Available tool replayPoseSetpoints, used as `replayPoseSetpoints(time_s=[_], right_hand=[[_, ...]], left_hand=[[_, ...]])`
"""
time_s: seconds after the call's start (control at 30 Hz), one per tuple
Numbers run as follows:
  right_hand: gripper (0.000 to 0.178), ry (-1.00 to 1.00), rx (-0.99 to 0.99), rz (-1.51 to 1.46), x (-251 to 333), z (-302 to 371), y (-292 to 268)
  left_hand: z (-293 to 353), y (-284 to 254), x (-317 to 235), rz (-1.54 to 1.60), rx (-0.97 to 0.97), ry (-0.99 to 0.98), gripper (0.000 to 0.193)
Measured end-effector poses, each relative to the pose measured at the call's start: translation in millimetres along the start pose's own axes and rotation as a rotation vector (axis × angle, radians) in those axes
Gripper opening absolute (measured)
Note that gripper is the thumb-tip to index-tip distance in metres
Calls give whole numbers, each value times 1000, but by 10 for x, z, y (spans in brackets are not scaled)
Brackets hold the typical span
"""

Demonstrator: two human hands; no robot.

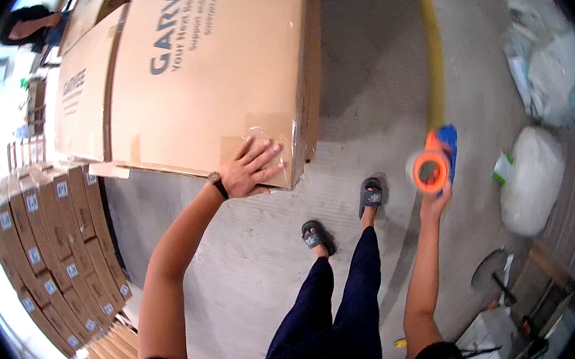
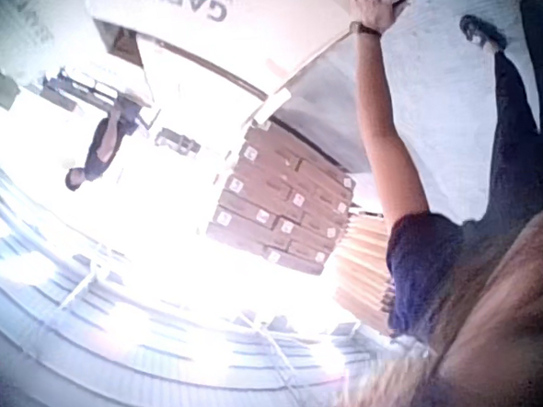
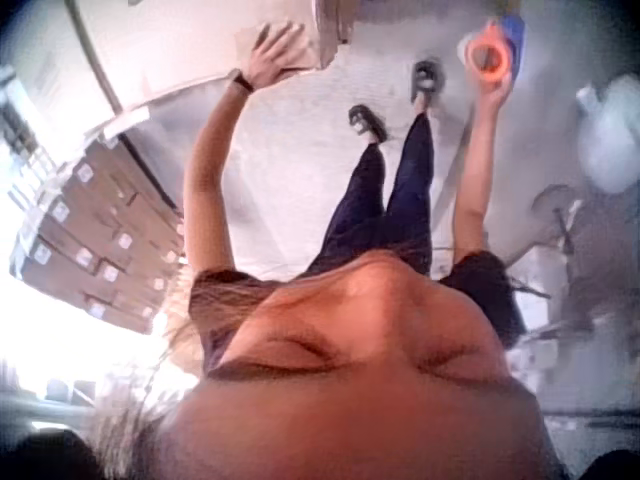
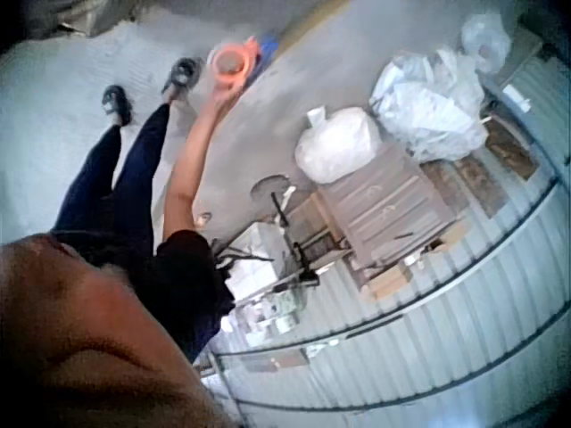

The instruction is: The person seals several large cardboard boxes using a handheld tape dispenser, applying tape across the seams and pressing it down by hand.

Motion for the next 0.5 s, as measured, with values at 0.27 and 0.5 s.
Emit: replayPoseSetpoints(time_s=[0.27,0.5], right_hand=[[73,227,695,28,-1074,667,1528],[67,192,669,109,-1065,574,1479]], left_hand=[[-19,107,8,34,-114,-2,70],[-54,129,-60,5,-117,9,70]])
Point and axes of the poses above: each hand's wrist, its own z-axis away from the middle knuckle, its own y-axis out of the palm, x = y × z, the point moved 1 cm from there along -z, towards the middle knuckle, and after that the axes turned 3 degrees about -x, right-handed, at the moved point
